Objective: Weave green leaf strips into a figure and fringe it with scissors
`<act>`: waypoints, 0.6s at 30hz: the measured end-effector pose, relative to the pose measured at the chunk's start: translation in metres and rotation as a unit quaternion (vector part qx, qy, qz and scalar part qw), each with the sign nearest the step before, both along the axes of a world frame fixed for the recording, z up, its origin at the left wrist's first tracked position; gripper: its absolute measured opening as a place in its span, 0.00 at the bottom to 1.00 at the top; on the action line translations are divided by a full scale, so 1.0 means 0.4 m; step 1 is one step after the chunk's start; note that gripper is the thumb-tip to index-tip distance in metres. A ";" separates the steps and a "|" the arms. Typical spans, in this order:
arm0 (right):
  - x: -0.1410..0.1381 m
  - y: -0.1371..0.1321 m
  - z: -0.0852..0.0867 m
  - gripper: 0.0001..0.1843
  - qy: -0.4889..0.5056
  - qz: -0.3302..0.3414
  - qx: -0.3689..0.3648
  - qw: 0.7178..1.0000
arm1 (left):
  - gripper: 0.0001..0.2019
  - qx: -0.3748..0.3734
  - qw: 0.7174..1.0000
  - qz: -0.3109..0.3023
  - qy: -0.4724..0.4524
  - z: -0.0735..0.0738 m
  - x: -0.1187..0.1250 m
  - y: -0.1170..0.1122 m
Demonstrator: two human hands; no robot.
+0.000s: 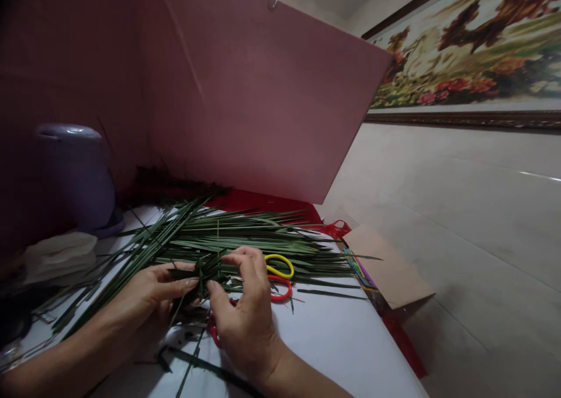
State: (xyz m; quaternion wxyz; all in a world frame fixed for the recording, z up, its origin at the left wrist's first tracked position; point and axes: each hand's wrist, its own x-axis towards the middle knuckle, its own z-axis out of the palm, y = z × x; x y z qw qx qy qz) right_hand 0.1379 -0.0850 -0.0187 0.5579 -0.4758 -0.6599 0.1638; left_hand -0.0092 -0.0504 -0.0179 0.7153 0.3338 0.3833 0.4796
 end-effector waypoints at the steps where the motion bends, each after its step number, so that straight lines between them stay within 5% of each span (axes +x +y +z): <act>1: 0.000 -0.003 0.000 0.17 -0.040 -0.005 0.033 0.999 | 0.11 -0.001 1.000 0.005 0.002 -0.002 0.001 0.000; 9: 0.002 0.004 -0.011 0.13 -0.170 0.020 0.104 0.980 | 0.18 -0.018 1.000 -0.005 0.000 -0.012 -0.002 -0.002; 18: 0.003 0.014 -0.006 0.12 -0.225 0.015 0.213 0.951 | 0.12 -0.020 0.999 -0.020 0.028 -0.008 0.001 0.000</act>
